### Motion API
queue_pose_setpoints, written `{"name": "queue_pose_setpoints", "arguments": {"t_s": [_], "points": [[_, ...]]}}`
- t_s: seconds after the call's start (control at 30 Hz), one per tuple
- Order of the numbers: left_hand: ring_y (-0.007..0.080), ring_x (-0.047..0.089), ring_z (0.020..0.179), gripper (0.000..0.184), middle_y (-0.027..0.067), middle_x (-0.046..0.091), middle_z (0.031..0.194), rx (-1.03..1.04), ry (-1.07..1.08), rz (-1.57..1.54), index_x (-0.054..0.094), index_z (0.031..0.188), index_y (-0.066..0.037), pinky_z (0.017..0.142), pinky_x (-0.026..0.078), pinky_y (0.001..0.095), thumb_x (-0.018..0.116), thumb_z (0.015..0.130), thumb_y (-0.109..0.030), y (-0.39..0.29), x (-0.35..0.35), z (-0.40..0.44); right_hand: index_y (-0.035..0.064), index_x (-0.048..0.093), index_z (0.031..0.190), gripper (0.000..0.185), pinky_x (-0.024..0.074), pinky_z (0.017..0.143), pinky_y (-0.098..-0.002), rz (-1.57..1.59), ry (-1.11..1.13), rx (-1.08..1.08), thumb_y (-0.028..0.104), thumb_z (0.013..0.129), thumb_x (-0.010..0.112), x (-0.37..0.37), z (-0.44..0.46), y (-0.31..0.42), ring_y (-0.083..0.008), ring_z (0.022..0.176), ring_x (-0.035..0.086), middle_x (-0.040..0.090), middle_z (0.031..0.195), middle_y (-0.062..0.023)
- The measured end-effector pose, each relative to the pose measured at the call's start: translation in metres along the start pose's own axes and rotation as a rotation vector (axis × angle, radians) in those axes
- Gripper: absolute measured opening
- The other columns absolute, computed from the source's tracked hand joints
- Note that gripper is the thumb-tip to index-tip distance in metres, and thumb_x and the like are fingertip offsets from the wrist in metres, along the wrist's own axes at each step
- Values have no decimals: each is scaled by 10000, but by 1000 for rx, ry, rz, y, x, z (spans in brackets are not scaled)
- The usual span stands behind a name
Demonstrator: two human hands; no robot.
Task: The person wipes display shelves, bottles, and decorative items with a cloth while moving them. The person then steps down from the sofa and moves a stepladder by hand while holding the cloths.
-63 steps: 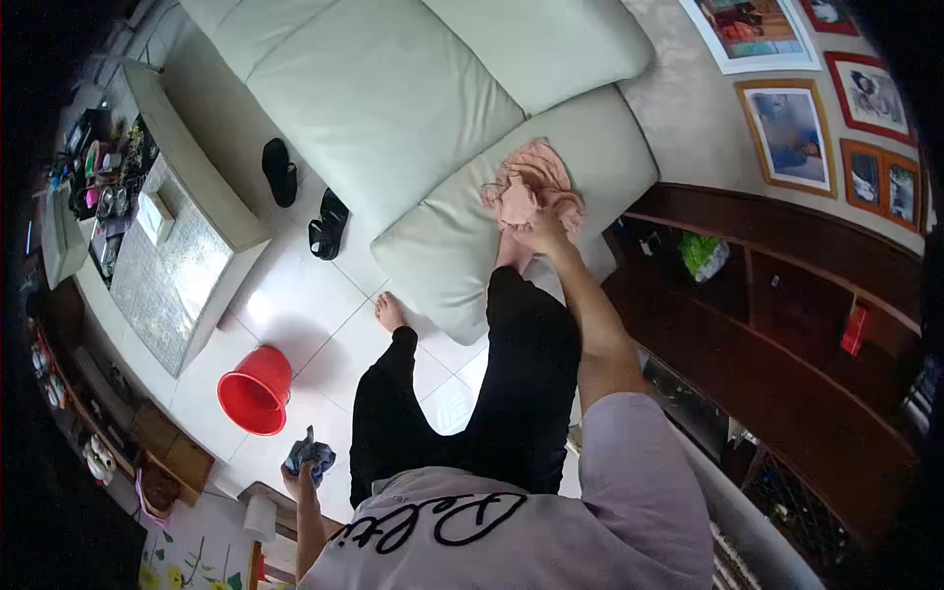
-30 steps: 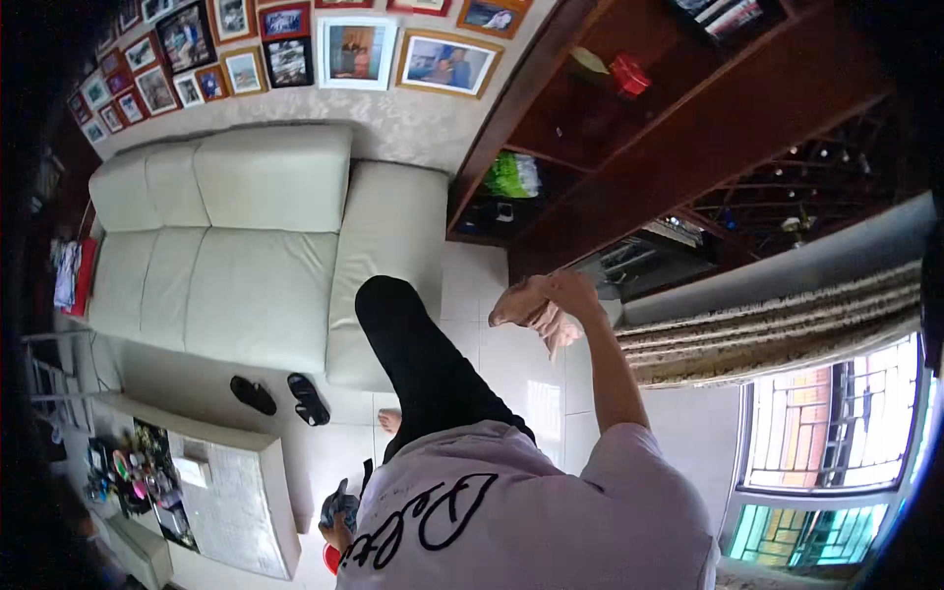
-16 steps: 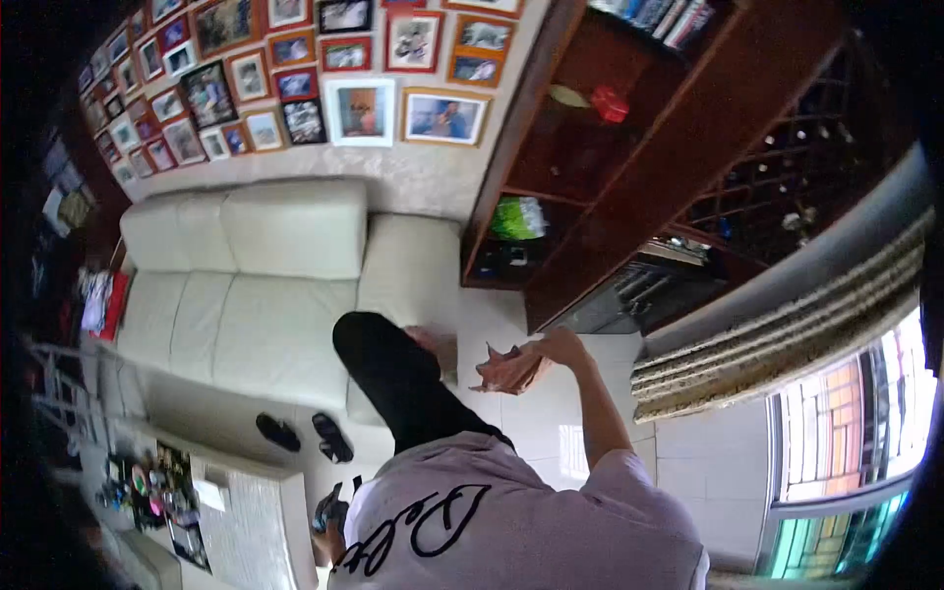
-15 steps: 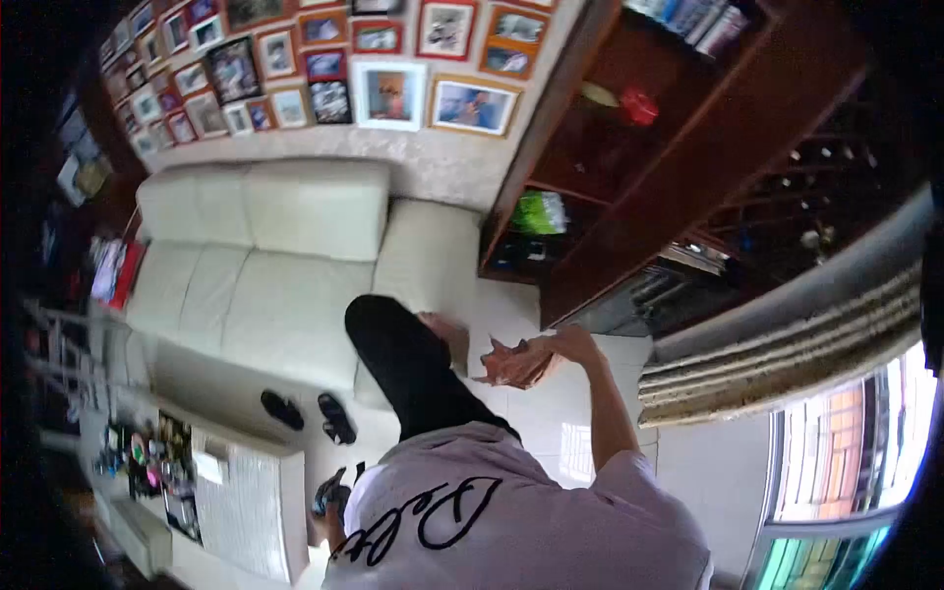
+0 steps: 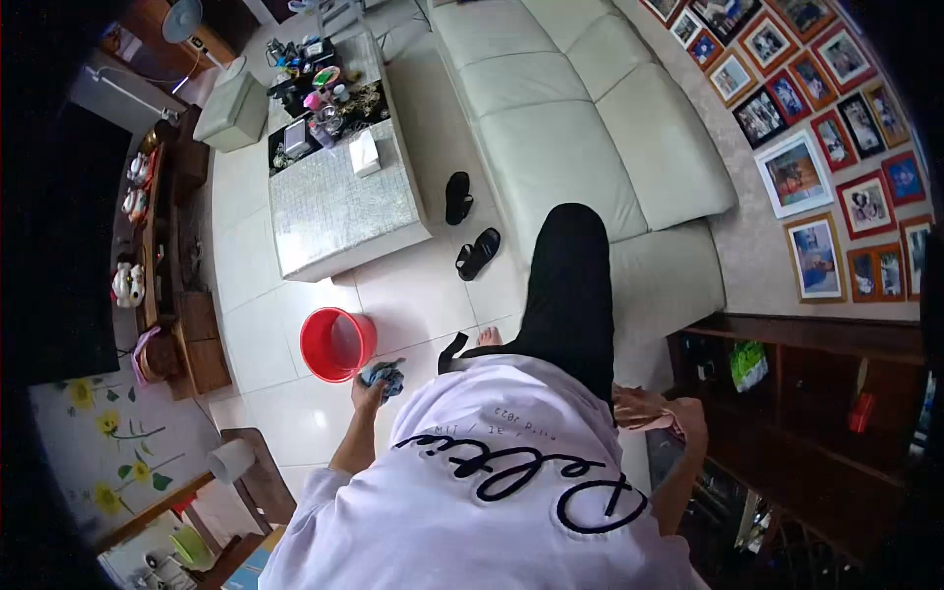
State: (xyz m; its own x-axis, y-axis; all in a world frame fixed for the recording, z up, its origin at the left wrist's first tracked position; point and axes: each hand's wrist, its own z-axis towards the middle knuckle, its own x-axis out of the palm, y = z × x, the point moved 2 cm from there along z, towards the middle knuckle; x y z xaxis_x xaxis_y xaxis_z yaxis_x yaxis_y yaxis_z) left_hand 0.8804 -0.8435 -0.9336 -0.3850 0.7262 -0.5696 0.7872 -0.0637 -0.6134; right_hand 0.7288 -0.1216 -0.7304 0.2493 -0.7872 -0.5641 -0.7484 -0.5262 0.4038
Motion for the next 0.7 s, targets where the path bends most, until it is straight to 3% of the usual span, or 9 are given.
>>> {"name": "queue_pose_setpoints", "arguments": {"t_s": [0.03,0.17,0.3,0.37,0.47,0.67,0.7], "points": [[241,675,922,546,132,689,996,-94,-26,-46,585,1149,6,830,551,342,822,680,-144,5,-4,-15,8,612,646,307,346,427,-318,-45,8,-14,229,820,737,0,-2,14,-132,438,466,537,546,-54],[244,670,922,553,125,689,1010,-157,25,-92,581,1146,2,830,554,353,827,680,-165,27,-10,-49,-8,665,689,264,364,418,-317,-152,64,-36,207,828,727,3,20,55,-143,434,488,576,563,-68],[241,663,922,555,129,684,1025,-175,20,23,577,1151,6,829,552,353,829,684,-155,6,-12,-67,-8,707,724,221,375,401,-303,-160,142,-76,187,822,738,22,59,59,-147,437,500,584,570,-70],[244,662,928,562,137,684,1034,-165,16,29,576,1161,7,837,550,354,834,689,-153,8,-16,-71,-11,703,714,232,366,394,-303,-169,138,5,193,809,760,38,76,64,-151,440,503,579,565,-72],[247,665,943,577,145,687,1047,-158,-8,-12,575,1176,5,843,550,359,840,690,-158,-10,-15,-64,2,681,671,272,360,395,-296,-71,211,-24,219,801,781,51,99,72,-145,436,496,570,551,-68],[253,675,972,553,150,693,1054,-102,-7,102,571,1183,-2,850,551,377,822,712,-144,-48,-17,1,56,651,636,315,353,382,-322,-336,220,-92,282,823,765,84,174,81,-154,417,491,514,496,-47],[253,675,971,538,148,693,1046,-84,-19,119,570,1180,-3,849,549,379,815,720,-137,-63,-18,13,60,679,748,254,422,449,-333,-438,336,-21,279,872,719,87,184,82,-161,512,552,578,605,-65]]}}
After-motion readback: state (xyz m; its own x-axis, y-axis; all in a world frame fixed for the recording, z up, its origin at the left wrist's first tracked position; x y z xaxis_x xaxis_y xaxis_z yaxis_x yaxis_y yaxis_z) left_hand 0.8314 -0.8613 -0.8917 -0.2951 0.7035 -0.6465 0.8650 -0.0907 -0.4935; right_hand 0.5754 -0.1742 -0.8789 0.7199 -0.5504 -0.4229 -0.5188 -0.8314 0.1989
